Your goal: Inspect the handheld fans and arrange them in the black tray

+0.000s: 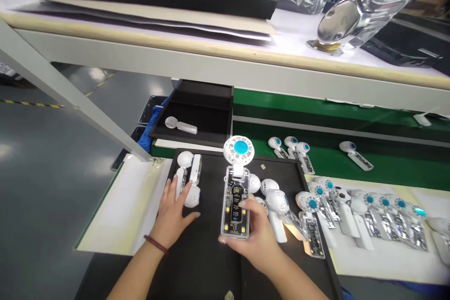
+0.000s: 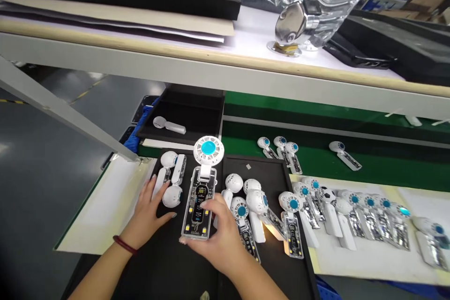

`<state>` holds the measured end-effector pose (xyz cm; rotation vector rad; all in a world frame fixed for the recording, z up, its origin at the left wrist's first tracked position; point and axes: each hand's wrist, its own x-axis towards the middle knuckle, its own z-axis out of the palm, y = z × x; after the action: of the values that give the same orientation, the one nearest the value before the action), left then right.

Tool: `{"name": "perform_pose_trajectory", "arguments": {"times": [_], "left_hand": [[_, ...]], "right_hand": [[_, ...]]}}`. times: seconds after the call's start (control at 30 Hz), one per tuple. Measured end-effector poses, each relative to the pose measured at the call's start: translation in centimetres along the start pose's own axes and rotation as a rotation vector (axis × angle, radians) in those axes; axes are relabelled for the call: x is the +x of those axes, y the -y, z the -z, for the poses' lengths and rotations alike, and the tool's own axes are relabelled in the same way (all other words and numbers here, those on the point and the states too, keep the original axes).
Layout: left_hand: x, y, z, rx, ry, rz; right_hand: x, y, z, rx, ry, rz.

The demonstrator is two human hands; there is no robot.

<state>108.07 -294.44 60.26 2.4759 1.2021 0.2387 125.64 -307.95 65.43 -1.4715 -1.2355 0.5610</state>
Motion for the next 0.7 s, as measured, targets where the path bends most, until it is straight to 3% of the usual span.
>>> {"name": "perform_pose_trajectory", "arguments": {"times": [0.13, 0.23, 0.33, 0.43, 0.57, 0.63, 0.7], "left_hand": [[0.4, 0.9, -0.9, 0.008, 0.012, -0.003], [0.3, 1.4, -1.2, 0.03, 0.007, -0.011], [-0.2, 1.9, -1.7, 0.016, 0.025, -0.004], [-0.7, 3.1, -3.2, -0.006, 0.043, -0.052], [-1.3, 5.4, -5.8, 0.033, -0.042, -0.147], [-1.4, 6.3, -6.5, 0.031, -0.081, -0.165], [-1.3, 6.7, -6.3, 0.02, -0.118, -0.158]], "right_hand": [[-0.2, 0.8, 0.2, 0.069, -0.022, 0.013], [0.5, 0.3, 0.1, -0.027, -0.004, -0.011], [2.1, -1.4, -1.1, -0.391, 0.176, -0.156], [3.9, -3.7, -3.8, -0.758, 0.397, -0.273], [5.3, -6.0, -6.7, -0.869, 0.553, -0.25], [6.2, -6.6, -5.6, -0.853, 0.555, -0.236], [8.0, -7.3, -2.0, -0.846, 0.44, -0.265]]}}
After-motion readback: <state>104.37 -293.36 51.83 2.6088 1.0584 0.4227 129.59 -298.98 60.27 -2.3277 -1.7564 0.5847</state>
